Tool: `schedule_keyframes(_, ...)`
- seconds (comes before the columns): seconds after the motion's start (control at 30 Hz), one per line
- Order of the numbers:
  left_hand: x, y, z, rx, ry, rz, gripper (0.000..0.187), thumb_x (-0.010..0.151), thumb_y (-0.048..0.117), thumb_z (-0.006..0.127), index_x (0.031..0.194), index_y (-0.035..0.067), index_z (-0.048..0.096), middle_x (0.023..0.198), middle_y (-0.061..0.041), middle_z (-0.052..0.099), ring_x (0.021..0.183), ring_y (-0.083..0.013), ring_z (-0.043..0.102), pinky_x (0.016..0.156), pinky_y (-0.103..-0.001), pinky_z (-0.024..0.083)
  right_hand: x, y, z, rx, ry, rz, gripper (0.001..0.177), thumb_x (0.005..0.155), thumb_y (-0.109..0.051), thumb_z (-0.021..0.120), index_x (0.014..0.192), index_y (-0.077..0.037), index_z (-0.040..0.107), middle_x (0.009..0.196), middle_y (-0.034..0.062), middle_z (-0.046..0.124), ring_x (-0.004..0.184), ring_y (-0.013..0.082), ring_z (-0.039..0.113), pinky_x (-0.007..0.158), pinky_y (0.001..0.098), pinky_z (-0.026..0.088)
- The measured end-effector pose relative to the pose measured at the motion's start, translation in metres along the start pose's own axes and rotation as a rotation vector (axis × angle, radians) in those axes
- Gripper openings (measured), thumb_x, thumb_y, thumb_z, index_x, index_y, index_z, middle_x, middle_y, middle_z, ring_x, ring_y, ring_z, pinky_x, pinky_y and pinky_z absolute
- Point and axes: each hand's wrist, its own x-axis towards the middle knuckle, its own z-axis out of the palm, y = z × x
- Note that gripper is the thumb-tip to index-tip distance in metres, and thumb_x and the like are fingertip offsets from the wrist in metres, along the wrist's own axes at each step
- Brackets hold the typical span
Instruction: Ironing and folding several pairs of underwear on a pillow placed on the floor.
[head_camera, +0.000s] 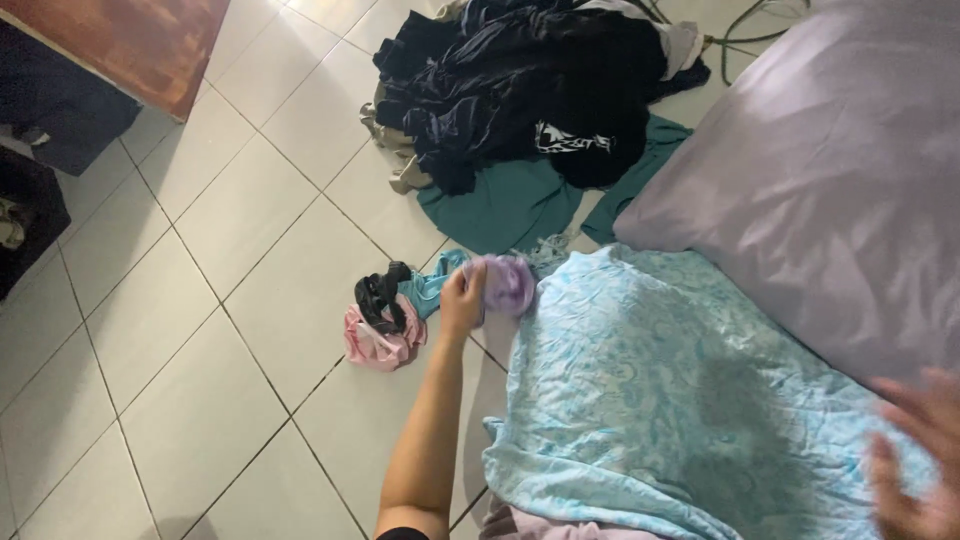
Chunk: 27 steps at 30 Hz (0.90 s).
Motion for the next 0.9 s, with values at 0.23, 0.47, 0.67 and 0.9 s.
schedule_keyframes(0.23,-0.006,0.218,-0.033,-0.648,-0.304,-0.077,0.037,0.112,0.03,0.049,0.125,-0.001,0.067,0.106,0.003,0.069,0.095,-0.0052,0.062,0.086,-0.023,0.05,0.136,-0.185,0.051,0.293,-0.221,0.061,0.034,0.091,-0.017,0.065,0.125,-0.014,0.061,0.143,0.0091,0.058,0.15,0.0311,0.043,0.123,0.0505,0.034)
schedule_keyframes(0.47,-0.044,0.359,-0.014,-0.423,-0.732,0.226,0.024,0.105,0.016,0.061,0.125,0.002,0.065,0.098,0.006,0.065,0.09,-0.0023,0.059,0.079,-0.02,0.051,0.115,-0.154,0.071,0.295,-0.277,0.177,0.042,0.085,-0.027,0.076,0.119,-0.004,0.064,0.126,0.0145,0.059,0.119,0.0313,0.053,0.098,0.0426,0.045)
schedule_keyframes(0.67,-0.021,0.378,-0.013,-0.318,-0.847,0.287,0.025,0.101,0.014,0.071,0.122,0.002,0.07,0.075,0.008,0.042,0.069,-0.003,0.04,0.06,-0.022,0.033,0.053,-0.061,0.007,0.871,0.047,0.679,0.027,0.1,-0.025,0.061,0.109,-0.002,0.071,0.1,0.0068,0.072,0.09,0.0148,0.065,0.083,0.0325,0.053)
schedule_keyframes(0.9,-0.029,0.404,0.019,0.092,-1.184,0.354,0.027,0.095,0.024,0.076,0.114,0.006,0.077,0.059,0.004,0.05,0.054,-0.0059,0.038,0.049,-0.026,0.031,0.061,-0.059,-0.062,1.549,0.115,0.388,0.042,0.119,-0.024,0.061,0.089,0.005,0.067,0.097,0.0125,0.065,0.1,0.0241,0.062,0.091,0.0382,0.054)
